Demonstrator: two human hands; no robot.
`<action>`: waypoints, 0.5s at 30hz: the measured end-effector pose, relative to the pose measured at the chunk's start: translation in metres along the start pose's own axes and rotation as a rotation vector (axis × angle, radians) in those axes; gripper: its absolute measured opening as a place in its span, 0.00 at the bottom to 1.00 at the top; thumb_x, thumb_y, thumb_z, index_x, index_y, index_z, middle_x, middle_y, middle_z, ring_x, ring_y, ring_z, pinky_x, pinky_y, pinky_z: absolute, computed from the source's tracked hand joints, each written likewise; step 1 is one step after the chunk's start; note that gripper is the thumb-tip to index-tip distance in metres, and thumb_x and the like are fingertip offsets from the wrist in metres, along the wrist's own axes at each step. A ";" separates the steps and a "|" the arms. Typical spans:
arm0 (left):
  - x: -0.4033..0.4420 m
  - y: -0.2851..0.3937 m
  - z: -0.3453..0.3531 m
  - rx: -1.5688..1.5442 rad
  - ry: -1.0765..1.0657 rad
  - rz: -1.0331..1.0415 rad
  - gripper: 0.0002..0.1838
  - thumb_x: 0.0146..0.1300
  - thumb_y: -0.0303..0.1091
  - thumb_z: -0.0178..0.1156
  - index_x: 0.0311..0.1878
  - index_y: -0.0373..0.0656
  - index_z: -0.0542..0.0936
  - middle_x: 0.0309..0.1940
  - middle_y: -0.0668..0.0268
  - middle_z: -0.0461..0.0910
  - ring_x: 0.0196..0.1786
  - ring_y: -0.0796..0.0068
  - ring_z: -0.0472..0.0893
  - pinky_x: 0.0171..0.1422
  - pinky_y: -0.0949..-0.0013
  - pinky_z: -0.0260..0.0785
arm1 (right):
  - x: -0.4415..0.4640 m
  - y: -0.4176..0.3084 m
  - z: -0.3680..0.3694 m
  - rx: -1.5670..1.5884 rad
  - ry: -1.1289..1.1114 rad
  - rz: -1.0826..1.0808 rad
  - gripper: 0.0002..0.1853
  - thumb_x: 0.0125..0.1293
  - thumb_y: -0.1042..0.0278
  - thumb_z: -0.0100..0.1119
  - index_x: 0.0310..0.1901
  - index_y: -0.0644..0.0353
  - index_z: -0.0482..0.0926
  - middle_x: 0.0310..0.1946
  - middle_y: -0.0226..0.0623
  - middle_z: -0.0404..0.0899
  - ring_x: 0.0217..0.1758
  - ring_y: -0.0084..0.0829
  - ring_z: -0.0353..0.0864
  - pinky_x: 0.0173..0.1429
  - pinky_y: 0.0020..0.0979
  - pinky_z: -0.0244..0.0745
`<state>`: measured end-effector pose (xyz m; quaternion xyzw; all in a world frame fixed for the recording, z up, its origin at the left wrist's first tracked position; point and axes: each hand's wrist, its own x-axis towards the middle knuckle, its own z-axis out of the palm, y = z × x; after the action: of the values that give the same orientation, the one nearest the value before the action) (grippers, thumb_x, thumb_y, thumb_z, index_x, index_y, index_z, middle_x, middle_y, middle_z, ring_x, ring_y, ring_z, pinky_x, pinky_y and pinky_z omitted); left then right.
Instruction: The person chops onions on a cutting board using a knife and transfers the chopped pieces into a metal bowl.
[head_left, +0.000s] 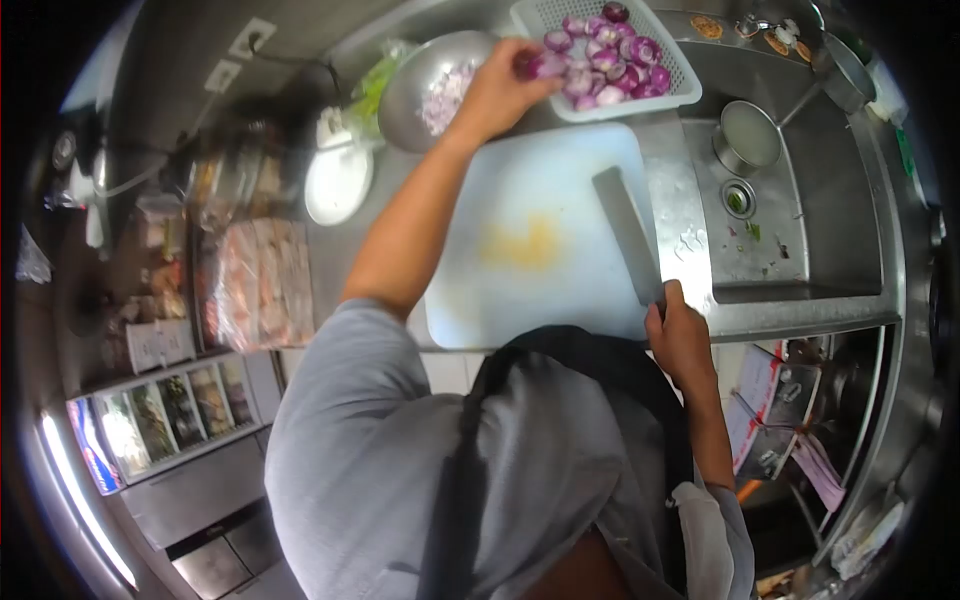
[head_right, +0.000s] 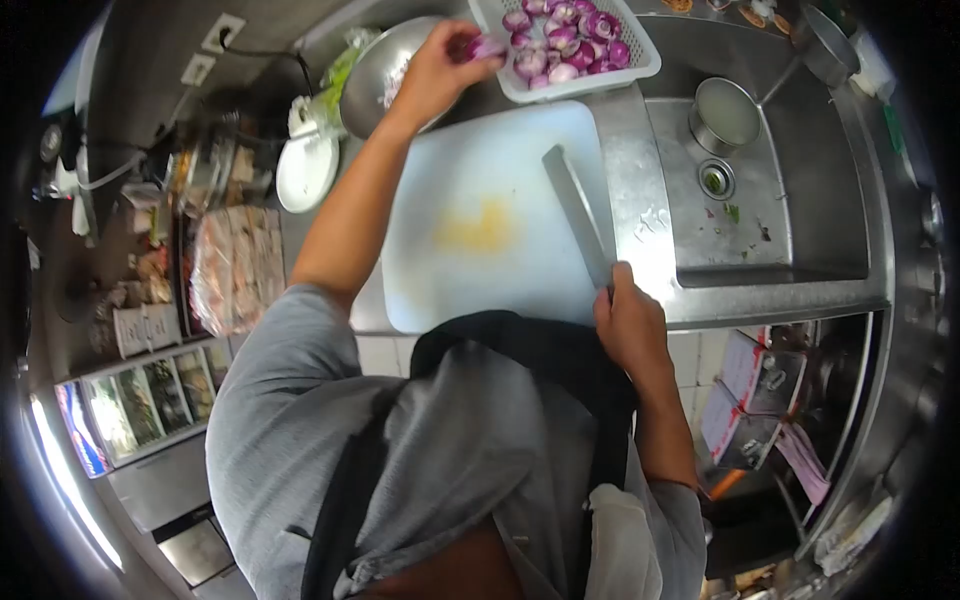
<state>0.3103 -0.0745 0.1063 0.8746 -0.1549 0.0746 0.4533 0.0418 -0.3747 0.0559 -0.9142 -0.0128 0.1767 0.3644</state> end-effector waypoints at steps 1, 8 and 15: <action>-0.041 -0.008 -0.009 -0.026 0.039 -0.030 0.32 0.58 0.43 0.82 0.60 0.38 0.79 0.51 0.58 0.86 0.54 0.66 0.85 0.62 0.63 0.78 | 0.001 -0.001 -0.003 0.073 0.003 0.027 0.13 0.75 0.69 0.58 0.53 0.63 0.67 0.32 0.58 0.84 0.40 0.65 0.85 0.45 0.59 0.76; -0.297 -0.037 -0.037 0.294 0.181 -0.227 0.26 0.60 0.39 0.80 0.58 0.42 0.80 0.52 0.57 0.85 0.55 0.58 0.84 0.63 0.55 0.72 | -0.002 -0.024 0.013 0.156 0.044 -0.037 0.10 0.77 0.69 0.58 0.52 0.63 0.70 0.32 0.55 0.84 0.33 0.57 0.83 0.40 0.48 0.77; -0.332 -0.046 -0.043 0.322 0.336 -0.089 0.25 0.60 0.34 0.78 0.60 0.44 0.81 0.59 0.57 0.83 0.60 0.50 0.81 0.67 0.52 0.71 | 0.016 -0.118 0.046 -0.111 -0.125 -0.370 0.11 0.76 0.66 0.59 0.51 0.61 0.69 0.32 0.58 0.84 0.38 0.65 0.84 0.42 0.55 0.77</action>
<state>0.0143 0.0527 0.0056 0.9169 -0.0249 0.2226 0.3302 0.0540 -0.2556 0.0991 -0.9023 -0.2127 0.1622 0.3380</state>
